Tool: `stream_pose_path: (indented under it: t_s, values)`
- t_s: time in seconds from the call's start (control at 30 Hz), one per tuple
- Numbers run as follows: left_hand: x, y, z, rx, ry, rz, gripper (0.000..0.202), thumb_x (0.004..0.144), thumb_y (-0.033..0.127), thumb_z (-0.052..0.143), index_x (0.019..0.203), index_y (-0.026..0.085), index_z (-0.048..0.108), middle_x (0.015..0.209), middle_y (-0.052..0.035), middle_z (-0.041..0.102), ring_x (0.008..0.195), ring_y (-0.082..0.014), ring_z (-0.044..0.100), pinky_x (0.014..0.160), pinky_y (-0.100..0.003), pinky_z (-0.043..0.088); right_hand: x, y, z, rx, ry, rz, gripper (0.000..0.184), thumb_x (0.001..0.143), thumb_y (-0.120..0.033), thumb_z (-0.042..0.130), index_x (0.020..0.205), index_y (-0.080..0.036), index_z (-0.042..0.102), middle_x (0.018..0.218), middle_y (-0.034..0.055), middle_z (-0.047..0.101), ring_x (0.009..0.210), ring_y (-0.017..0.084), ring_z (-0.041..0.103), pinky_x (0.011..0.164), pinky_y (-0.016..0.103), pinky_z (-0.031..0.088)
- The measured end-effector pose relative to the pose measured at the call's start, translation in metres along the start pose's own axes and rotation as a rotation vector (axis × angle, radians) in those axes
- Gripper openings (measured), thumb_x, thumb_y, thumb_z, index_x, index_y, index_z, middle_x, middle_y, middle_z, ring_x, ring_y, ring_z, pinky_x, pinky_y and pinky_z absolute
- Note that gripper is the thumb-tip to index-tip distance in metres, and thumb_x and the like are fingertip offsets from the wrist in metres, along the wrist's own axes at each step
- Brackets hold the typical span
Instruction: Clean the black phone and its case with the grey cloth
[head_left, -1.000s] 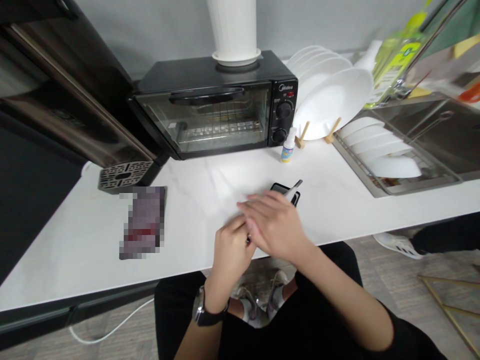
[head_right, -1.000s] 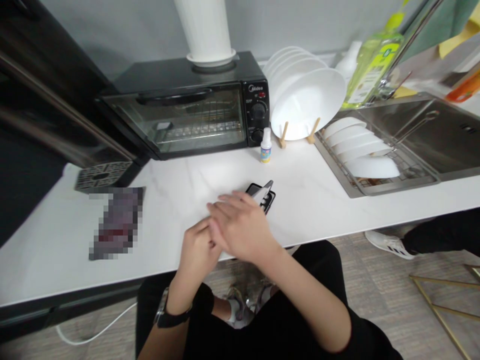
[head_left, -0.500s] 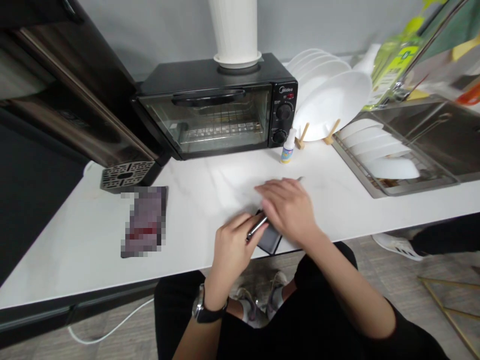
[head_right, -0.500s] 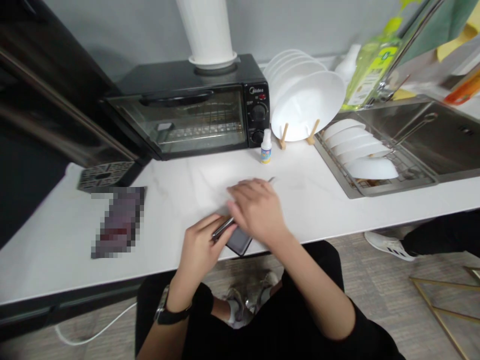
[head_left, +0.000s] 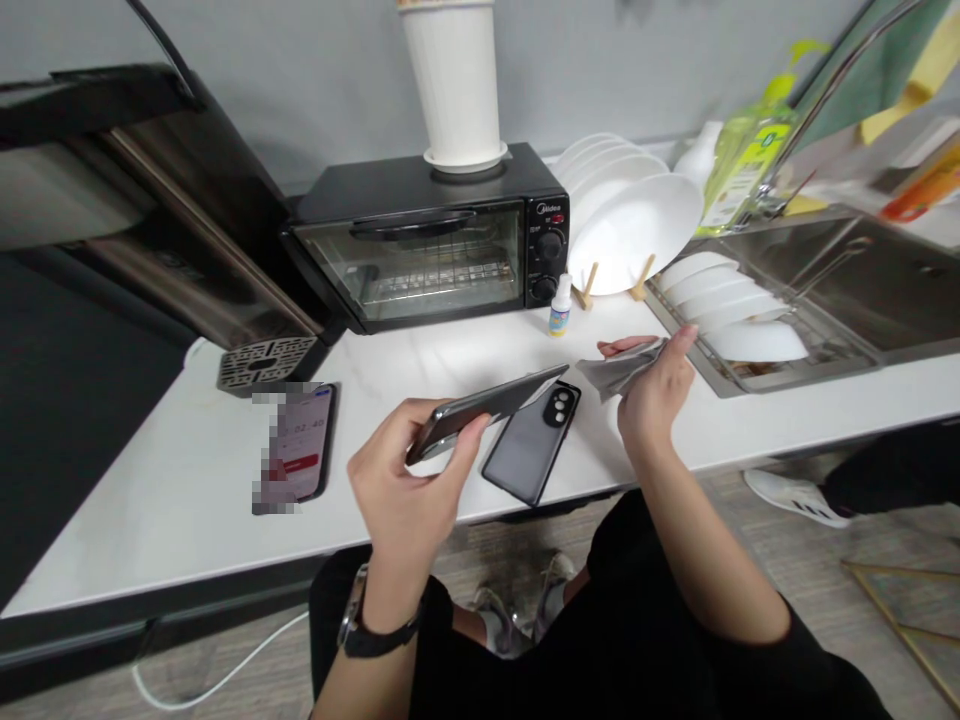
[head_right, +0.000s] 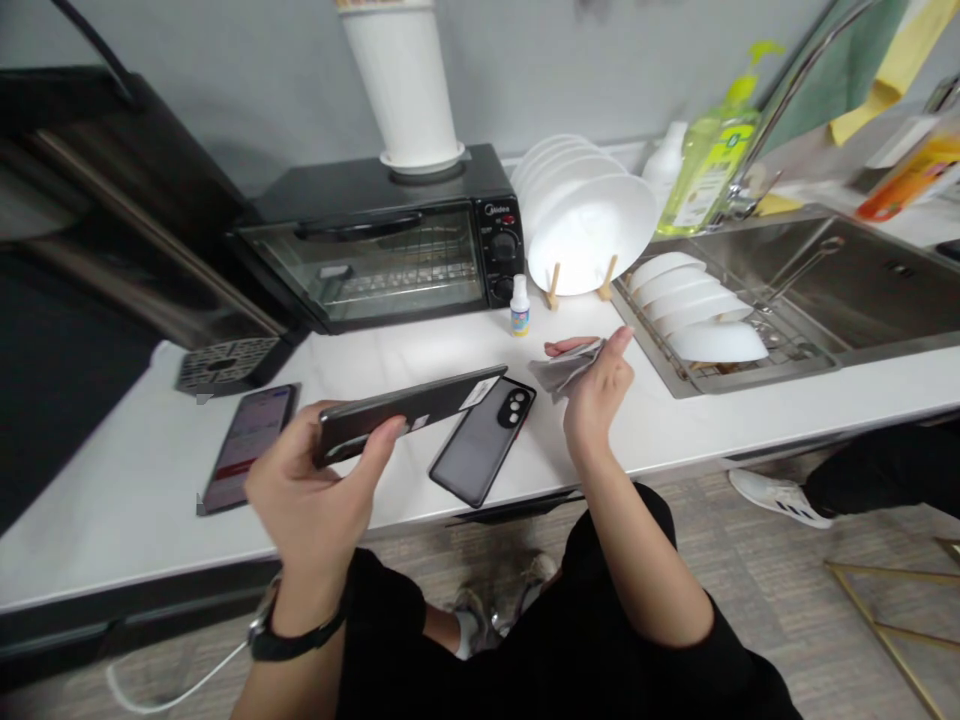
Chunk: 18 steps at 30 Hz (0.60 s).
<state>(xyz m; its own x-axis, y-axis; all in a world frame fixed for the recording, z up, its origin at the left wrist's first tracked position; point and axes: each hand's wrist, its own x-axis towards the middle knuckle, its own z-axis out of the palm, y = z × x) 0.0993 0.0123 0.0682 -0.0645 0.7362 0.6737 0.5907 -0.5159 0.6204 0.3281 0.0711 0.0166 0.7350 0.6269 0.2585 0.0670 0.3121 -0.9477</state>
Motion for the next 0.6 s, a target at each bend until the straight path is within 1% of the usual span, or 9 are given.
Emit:
stream_pose_path:
  t_s: [0.07,0.1,0.17,0.27,0.37,0.43,0.5,0.57,0.6]
  values:
    - [0.006,0.006,-0.001,0.002,-0.019,0.021,0.013,0.088,0.020,0.082,0.083,0.019,0.069,0.073,0.0064,0.068,0.064,-0.0087,0.059,0.063,-0.020,0.047,0.000,0.001,-0.001,0.098,0.024,0.111,0.082,0.101,-0.082,0.027,0.073,-0.019,0.071,0.071,0.0101,0.077,0.072,0.025,0.079,0.063,0.035,0.058]
    - [0.007,0.008,0.001,-0.002,-0.046,0.029,0.014,0.088,0.020,0.082,0.082,0.019,0.069,0.072,0.0061,0.067,0.064,-0.0088,0.059,0.062,-0.020,0.047,-0.001,0.000,-0.001,0.130,0.028,0.138,0.082,0.100,-0.084,0.028,0.075,-0.018,0.071,0.073,0.0105,0.077,0.075,0.025,0.080,0.063,0.035,0.059]
    - [0.008,0.010,0.006,-0.016,-0.122,0.039,0.014,0.089,0.020,0.081,0.081,0.019,0.070,0.072,0.0054,0.066,0.063,-0.0092,0.058,0.061,-0.021,0.046,-0.007,-0.009,-0.001,0.161,0.026,0.135,0.081,0.101,-0.082,0.028,0.077,-0.018,0.072,0.075,0.0111,0.078,0.080,0.026,0.081,0.065,0.035,0.060]
    - [0.007,0.014,0.012,-0.025,-0.225,0.041,0.014,0.091,0.022,0.079,0.081,0.019,0.071,0.071,0.0045,0.065,0.063,-0.0093,0.056,0.061,-0.022,0.044,-0.020,-0.036,0.000,0.132,-0.008,0.015,0.078,0.107,-0.071,0.025,0.079,-0.018,0.075,0.080,0.0117,0.079,0.083,0.026,0.081,0.070,0.037,0.062]
    - [0.008,0.022,0.015,0.024,-0.296,0.055,0.013,0.092,0.023,0.077,0.081,0.019,0.073,0.073,0.0030,0.067,0.066,-0.0106,0.059,0.063,-0.024,0.044,-0.035,-0.067,0.005,0.026,-0.076,-0.239,0.078,0.112,-0.061,0.018,0.082,-0.021,0.079,0.086,0.0104,0.081,0.089,0.026,0.081,0.081,0.041,0.064]
    - [0.010,0.029,0.017,0.061,-0.338,0.067,0.011,0.091,0.022,0.077,0.081,0.019,0.073,0.075,0.0020,0.068,0.069,-0.0121,0.062,0.064,-0.025,0.044,-0.043,-0.081,0.010,0.033,-0.231,-0.458,0.075,0.112,-0.060,0.020,0.089,-0.023,0.081,0.096,0.0086,0.082,0.099,0.025,0.080,0.091,0.043,0.063]
    - [0.011,0.032,0.020,0.082,-0.351,0.058,0.010,0.087,0.017,0.075,0.078,0.019,0.073,0.075,0.0011,0.069,0.069,-0.0136,0.063,0.063,-0.026,0.043,-0.048,-0.086,0.016,0.048,-0.478,-0.637,0.066,0.114,-0.056,0.026,0.098,-0.023,0.081,0.107,0.0075,0.083,0.105,0.023,0.079,0.095,0.042,0.062]
    - [0.008,0.029,0.025,0.059,-0.326,0.018,0.011,0.084,0.013,0.073,0.075,0.019,0.072,0.076,-0.0001,0.070,0.069,-0.0145,0.063,0.061,-0.026,0.043,-0.049,-0.083,0.020,-0.059,-0.660,-0.746,0.055,0.115,-0.046,0.035,0.100,-0.020,0.081,0.106,0.0077,0.083,0.100,0.021,0.079,0.090,0.038,0.061]
    - [0.005,0.024,0.029,0.020,-0.306,-0.017,0.010,0.085,0.014,0.072,0.076,0.019,0.072,0.077,-0.0006,0.071,0.068,-0.0147,0.063,0.061,-0.026,0.044,-0.049,-0.080,0.022,-0.137,-0.693,-0.775,0.051,0.114,-0.041,0.038,0.096,-0.018,0.080,0.100,0.0077,0.083,0.094,0.020,0.078,0.085,0.036,0.060]
